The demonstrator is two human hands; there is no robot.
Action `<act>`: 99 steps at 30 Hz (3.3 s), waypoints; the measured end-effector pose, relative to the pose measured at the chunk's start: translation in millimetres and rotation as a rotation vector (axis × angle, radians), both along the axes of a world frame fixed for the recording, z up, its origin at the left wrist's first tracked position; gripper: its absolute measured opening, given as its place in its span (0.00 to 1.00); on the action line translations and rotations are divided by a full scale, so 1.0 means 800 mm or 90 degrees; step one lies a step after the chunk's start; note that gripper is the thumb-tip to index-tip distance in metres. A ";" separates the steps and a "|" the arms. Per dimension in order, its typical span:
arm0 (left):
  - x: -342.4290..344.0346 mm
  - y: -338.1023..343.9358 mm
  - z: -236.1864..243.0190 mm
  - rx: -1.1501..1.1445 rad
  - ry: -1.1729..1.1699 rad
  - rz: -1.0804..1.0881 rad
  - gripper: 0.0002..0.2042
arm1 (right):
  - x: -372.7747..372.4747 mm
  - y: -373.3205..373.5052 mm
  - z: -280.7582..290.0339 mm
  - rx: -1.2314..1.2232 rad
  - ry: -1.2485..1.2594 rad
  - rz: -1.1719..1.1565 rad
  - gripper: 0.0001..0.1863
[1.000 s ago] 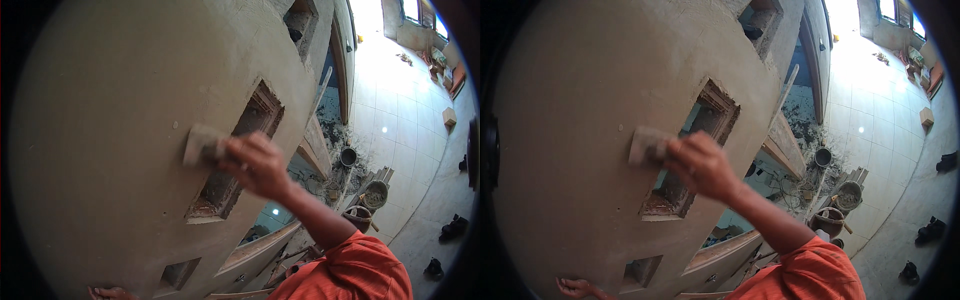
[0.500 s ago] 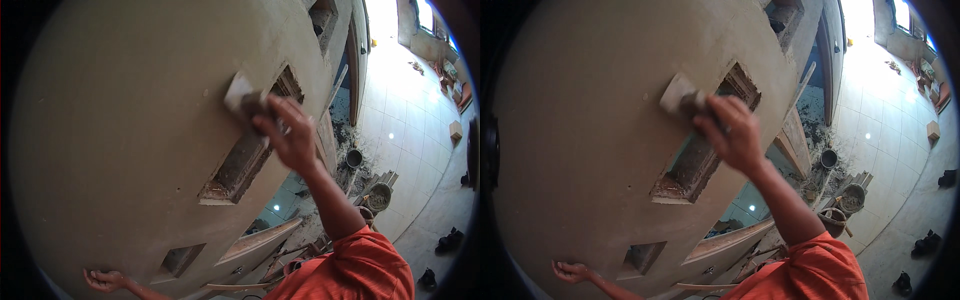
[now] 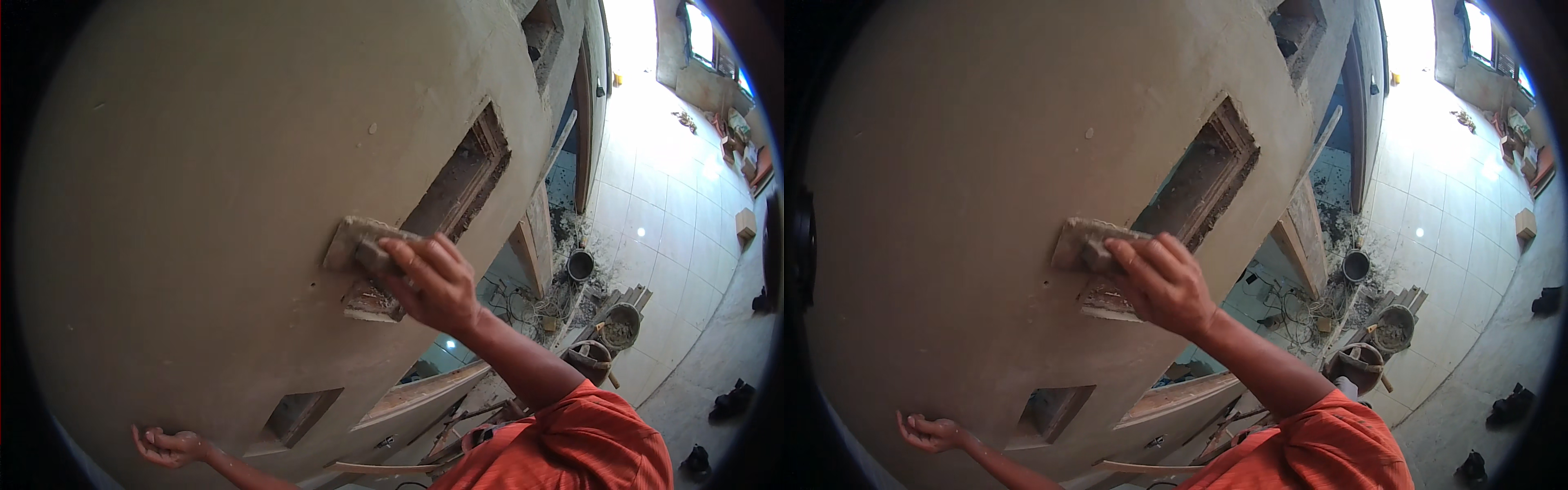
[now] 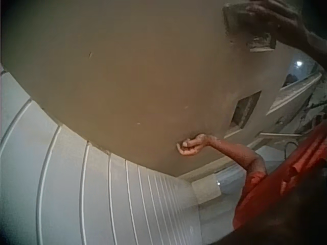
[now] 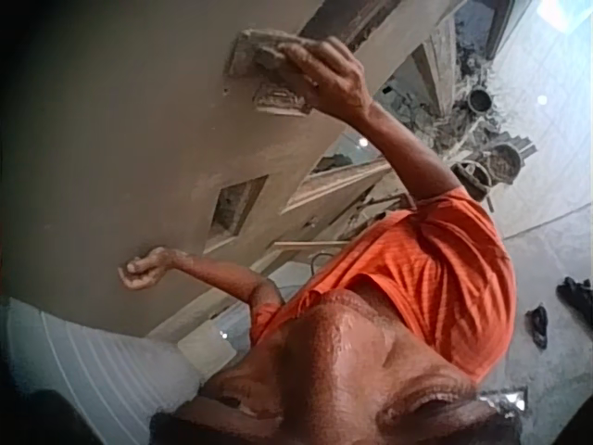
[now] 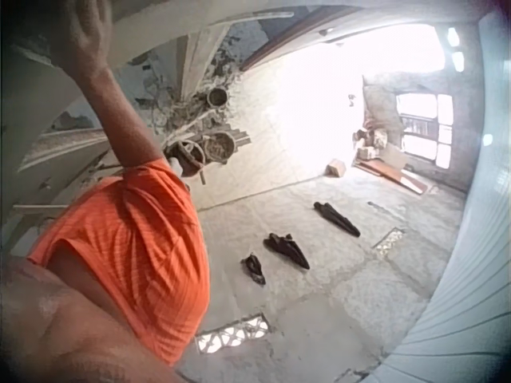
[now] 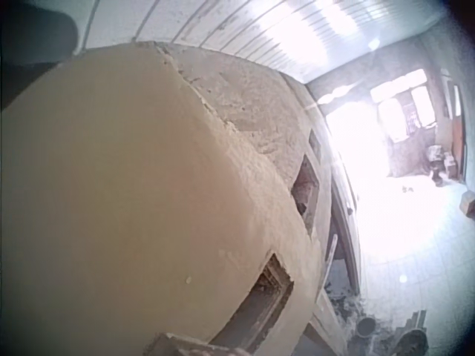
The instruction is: The person scoops mortar from a bucket onto a trowel, then applies and smooths the mortar onto the wall and around the window opening using a wooden float.
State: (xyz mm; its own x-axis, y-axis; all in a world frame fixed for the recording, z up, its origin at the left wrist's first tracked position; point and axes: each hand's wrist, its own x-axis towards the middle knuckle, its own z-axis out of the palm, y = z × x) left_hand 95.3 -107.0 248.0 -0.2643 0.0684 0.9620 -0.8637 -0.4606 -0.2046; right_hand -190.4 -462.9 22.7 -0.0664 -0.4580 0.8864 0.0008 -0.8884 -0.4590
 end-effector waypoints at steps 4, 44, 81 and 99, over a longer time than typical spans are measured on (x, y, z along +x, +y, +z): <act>0.006 0.001 0.000 0.019 -0.020 -0.037 0.12 | 0.024 0.046 -0.004 -0.070 0.030 0.086 0.21; -0.010 -0.014 0.001 0.016 -0.023 -0.001 0.13 | 0.025 0.034 -0.023 -0.105 -0.004 0.090 0.25; -0.053 -0.053 0.001 0.010 -0.111 0.080 0.25 | -0.005 -0.084 -0.042 0.515 -0.877 0.720 0.33; -0.042 -0.050 0.001 0.025 -0.118 0.106 0.24 | 0.031 0.017 -0.031 0.642 -0.719 0.840 0.38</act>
State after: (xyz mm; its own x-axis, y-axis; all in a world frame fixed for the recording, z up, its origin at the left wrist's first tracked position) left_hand 61.5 -147.1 248.6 -0.4415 -0.0276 0.8968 -0.7225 -0.5817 -0.3736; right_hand -165.7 -449.3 -2.0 0.4262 -0.8943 0.1363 0.9039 0.4271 -0.0236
